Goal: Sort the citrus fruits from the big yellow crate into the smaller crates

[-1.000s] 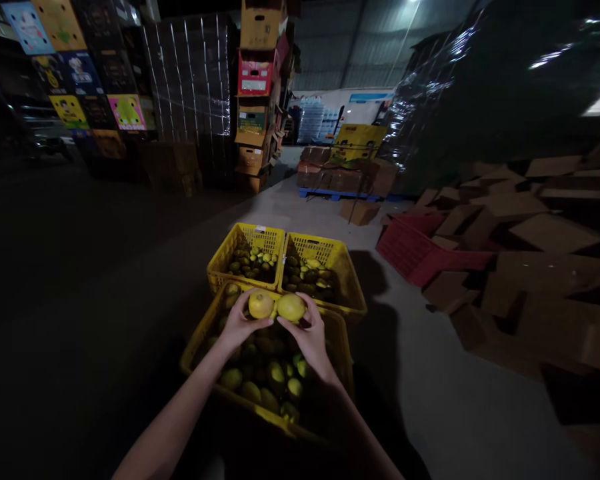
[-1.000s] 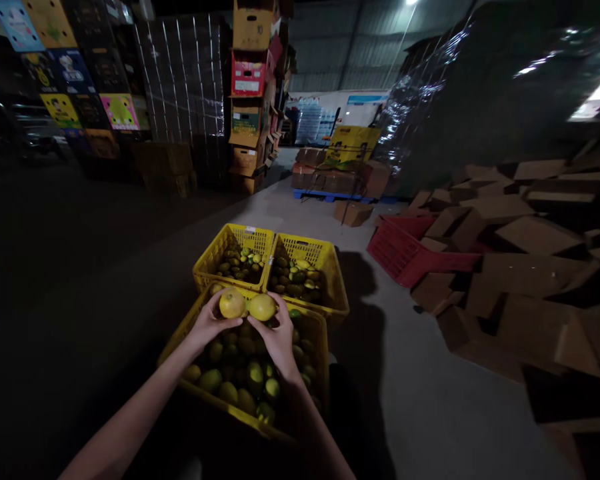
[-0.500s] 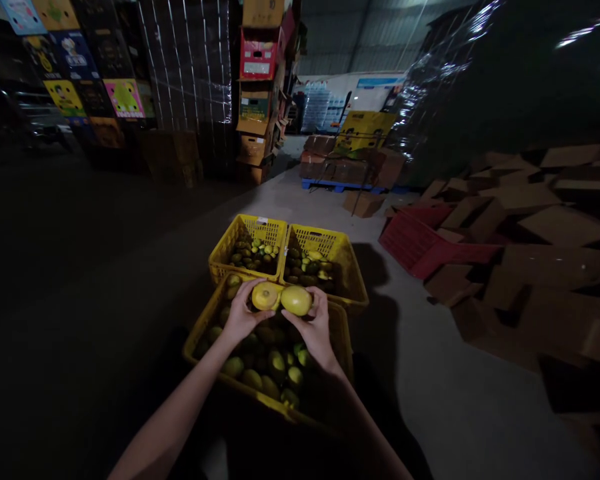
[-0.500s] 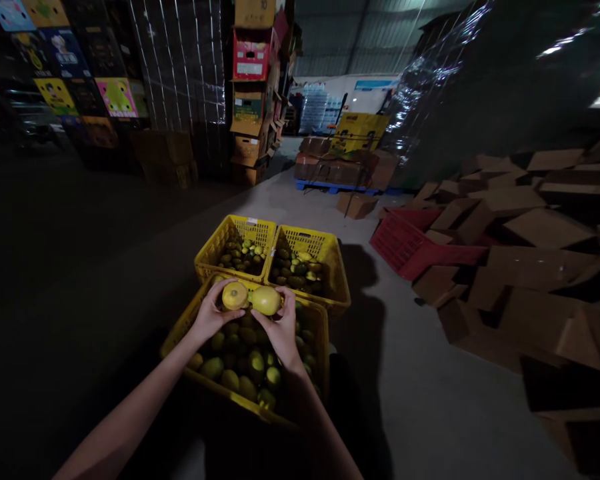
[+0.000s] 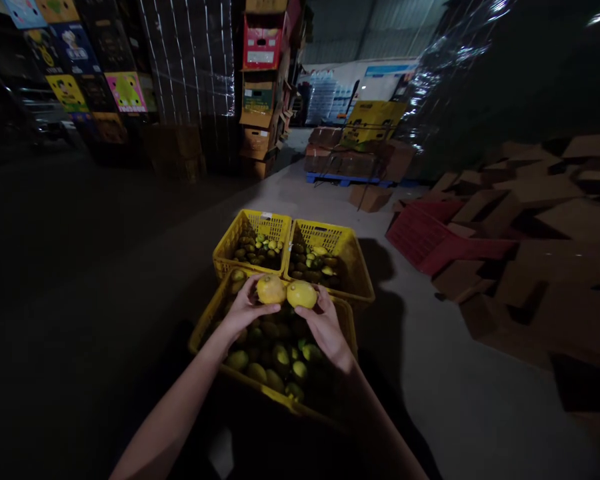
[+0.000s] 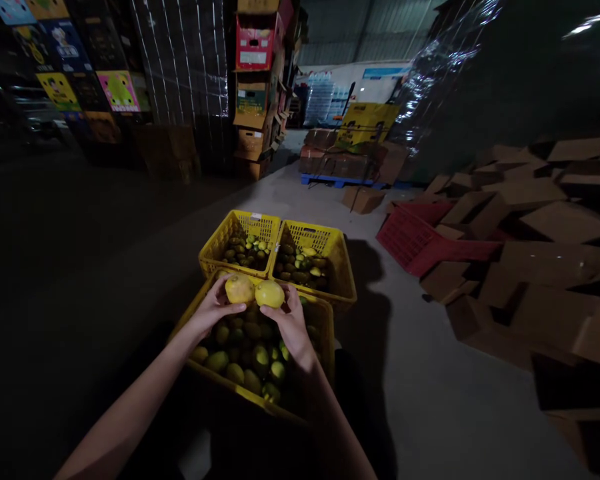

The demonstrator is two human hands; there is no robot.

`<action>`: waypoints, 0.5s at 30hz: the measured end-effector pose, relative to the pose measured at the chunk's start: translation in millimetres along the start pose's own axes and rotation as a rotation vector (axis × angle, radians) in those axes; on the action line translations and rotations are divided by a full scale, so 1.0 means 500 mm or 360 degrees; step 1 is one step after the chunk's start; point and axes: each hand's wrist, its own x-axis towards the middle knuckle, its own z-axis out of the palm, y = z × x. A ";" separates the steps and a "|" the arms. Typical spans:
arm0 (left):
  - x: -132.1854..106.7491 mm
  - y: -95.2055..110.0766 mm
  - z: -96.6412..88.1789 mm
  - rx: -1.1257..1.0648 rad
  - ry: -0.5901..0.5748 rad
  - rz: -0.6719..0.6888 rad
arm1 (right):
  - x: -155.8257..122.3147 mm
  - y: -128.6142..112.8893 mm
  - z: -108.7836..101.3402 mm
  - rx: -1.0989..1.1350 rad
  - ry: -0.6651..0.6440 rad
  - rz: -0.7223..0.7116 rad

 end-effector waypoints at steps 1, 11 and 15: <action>-0.002 0.004 0.000 -0.0008 0.0004 0.0002 | -0.001 -0.001 0.002 0.0008 0.0004 0.0008; 0.000 0.015 -0.023 -0.0887 0.0004 -0.0686 | -0.006 0.006 0.028 0.0341 -0.0252 0.0367; -0.007 0.017 -0.026 -0.1068 0.0127 -0.0773 | -0.004 0.018 0.036 0.0432 -0.0026 0.0446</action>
